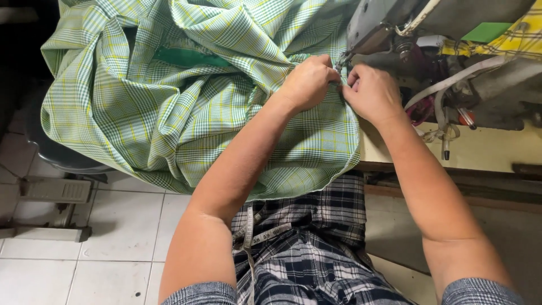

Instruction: Sewing the edges of a large green checkered fabric using an industrial sewing machine.

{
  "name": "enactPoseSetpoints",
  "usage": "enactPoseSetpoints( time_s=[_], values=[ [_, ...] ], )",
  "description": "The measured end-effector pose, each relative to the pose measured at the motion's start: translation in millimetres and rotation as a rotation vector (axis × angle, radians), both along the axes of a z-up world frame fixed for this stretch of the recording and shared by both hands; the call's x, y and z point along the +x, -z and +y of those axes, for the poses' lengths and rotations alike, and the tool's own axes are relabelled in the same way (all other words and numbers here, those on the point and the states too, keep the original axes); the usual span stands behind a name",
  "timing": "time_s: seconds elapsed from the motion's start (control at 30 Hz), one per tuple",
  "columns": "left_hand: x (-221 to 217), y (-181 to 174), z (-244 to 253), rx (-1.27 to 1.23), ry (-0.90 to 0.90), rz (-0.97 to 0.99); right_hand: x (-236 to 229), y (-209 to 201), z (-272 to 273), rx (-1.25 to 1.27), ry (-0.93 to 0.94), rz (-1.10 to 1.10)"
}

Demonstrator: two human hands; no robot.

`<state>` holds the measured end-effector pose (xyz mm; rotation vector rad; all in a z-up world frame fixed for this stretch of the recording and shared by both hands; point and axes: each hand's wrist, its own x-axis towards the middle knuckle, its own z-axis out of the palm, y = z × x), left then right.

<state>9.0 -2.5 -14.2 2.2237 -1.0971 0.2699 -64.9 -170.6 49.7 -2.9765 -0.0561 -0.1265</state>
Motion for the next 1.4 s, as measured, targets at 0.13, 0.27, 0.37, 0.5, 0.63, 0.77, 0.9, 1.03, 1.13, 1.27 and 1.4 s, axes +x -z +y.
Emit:
enactPoseSetpoints(
  time_s=[0.13, 0.27, 0.37, 0.5, 0.63, 0.77, 0.9, 1.03, 1.13, 1.27, 1.4],
  values=[
    [-7, -12, 4, -0.019, -0.035, 0.085, 0, 11, -4, -0.083, -0.076, -0.141],
    [-4, -5, 3, -0.065, -0.017, 0.043, 1, 12, -4, -0.072, -0.078, -0.166],
    [-6, -6, 3, -0.034, 0.000, -0.001, 1, 11, -5, -0.075, -0.110, -0.214],
    [-6, -7, 3, -0.013, -0.006, 0.001, 5, 15, -9, -0.121, -0.155, -0.320],
    [-8, -6, 2, -0.027, -0.024, -0.012, 2, 13, -3, -0.141, -0.166, -0.343],
    [-15, -11, 2, 0.056, -0.026, -0.071, 0, 14, -5, -0.103, -0.186, -0.353],
    [-24, -16, 0, 0.204, -0.041, -0.164, 0, 11, -5, -0.094, -0.189, -0.354],
    [-32, -22, 3, 0.299, -0.066, -0.132, 2, 11, -7, -0.071, -0.160, -0.326],
    [-31, -26, 8, 0.254, -0.042, -0.032, -4, 12, -4, 0.016, -0.208, -0.332],
    [-30, -29, 11, 0.273, -0.044, -0.010, -10, 15, -1, 0.007, -0.153, -0.281],
    [-22, -19, 11, 0.197, -0.093, -0.126, -12, 21, -2, 0.086, -0.191, -0.338]
  ],
)
